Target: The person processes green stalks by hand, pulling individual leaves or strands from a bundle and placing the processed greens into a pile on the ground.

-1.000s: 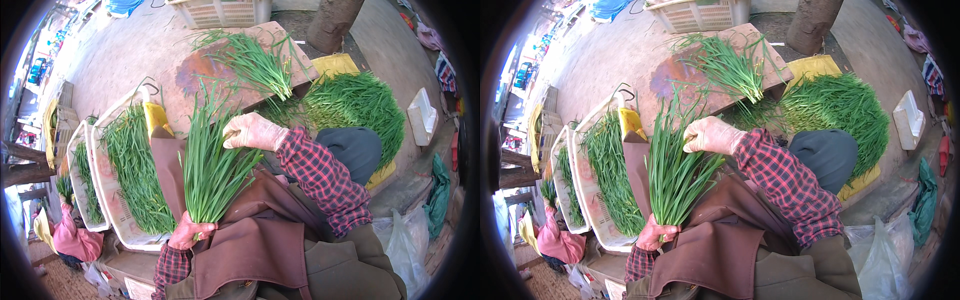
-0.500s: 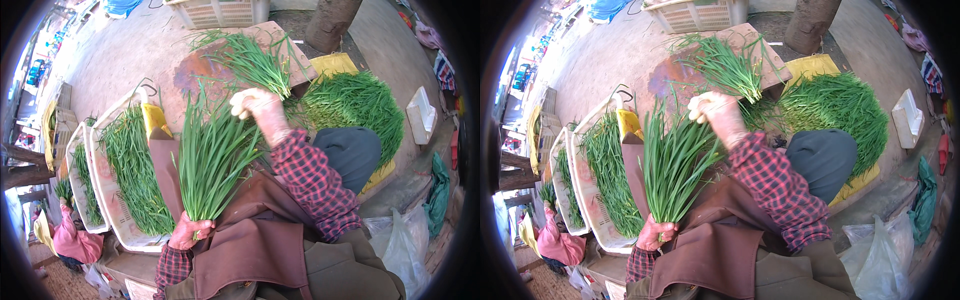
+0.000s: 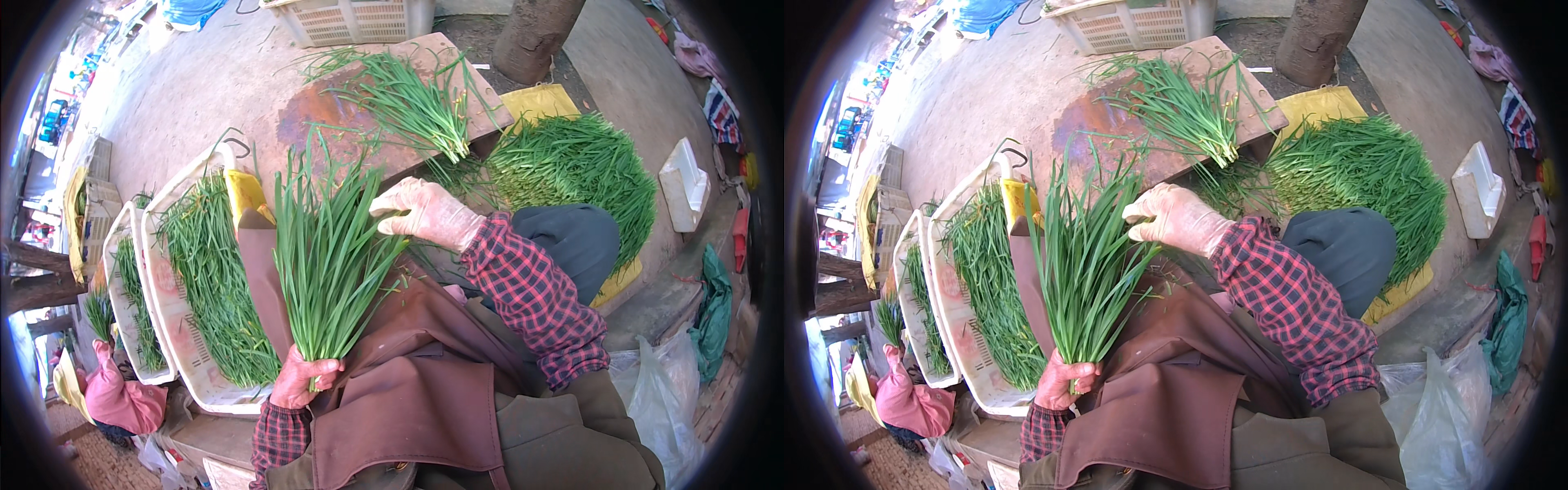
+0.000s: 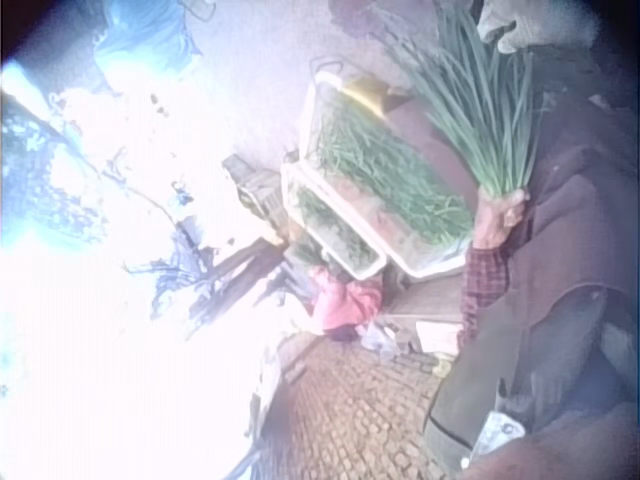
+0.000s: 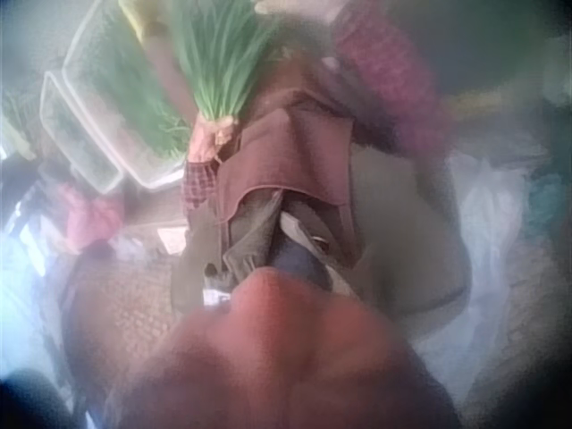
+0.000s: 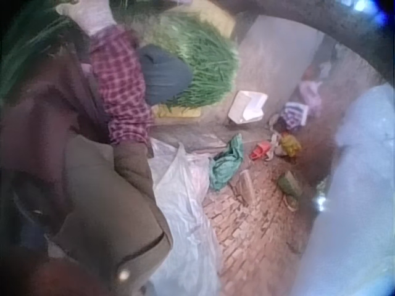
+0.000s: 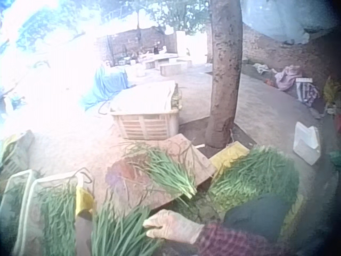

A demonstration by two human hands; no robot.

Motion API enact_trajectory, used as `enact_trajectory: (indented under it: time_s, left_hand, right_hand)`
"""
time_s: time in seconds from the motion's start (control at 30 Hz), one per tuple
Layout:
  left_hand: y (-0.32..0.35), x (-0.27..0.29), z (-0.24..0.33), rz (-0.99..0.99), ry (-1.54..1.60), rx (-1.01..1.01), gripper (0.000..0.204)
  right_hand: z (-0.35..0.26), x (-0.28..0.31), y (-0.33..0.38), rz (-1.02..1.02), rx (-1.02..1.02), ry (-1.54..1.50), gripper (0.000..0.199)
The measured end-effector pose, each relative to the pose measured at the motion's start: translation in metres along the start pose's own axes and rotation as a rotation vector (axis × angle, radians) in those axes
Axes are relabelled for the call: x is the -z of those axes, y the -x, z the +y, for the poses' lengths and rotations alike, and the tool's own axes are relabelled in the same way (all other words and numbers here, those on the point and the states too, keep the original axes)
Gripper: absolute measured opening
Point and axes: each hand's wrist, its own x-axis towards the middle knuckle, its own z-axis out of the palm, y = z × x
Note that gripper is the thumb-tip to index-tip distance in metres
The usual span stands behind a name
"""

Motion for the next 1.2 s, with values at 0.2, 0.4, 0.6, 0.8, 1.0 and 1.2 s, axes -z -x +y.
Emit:
enact_trajectory:
  time_s: [0.2, 0.4, 0.6, 0.8, 1.0, 1.2]
  left_hand:
    - [-0.001, -0.003, 0.001, 0.005, 0.002, 0.01, 0.041]
    - [-0.001, -0.004, 0.0, 0.004, 0.017, 0.001, 0.037]
    - [-0.002, -0.008, 0.001, 0.002, 0.024, -0.018, 0.032]
    - [-0.002, -0.008, 0.003, -0.013, 0.068, -0.034, 0.035]
    - [-0.006, -0.008, 0.005, -0.02, 0.049, -0.051, 0.034]
    - [-0.007, -0.009, 0.006, -0.014, 0.044, -0.042, 0.035]
  right_hand:
    - [0.015, -0.027, -0.013, 0.05, 0.366, 0.096, 0.016]
    - [0.007, -0.036, -0.016, 0.082, 0.124, -0.118, 0.012]
    - [0.003, -0.035, -0.016, 0.246, -0.049, -0.403, 0.01]
    - [0.001, 0.023, -0.001, 0.579, -0.266, -0.608, 0.013]
    - [0.007, 0.013, 0.031, 0.187, -0.289, -0.428, 0.03]
    - [0.001, -0.009, 0.024, -0.176, -0.437, -0.31, 0.033]
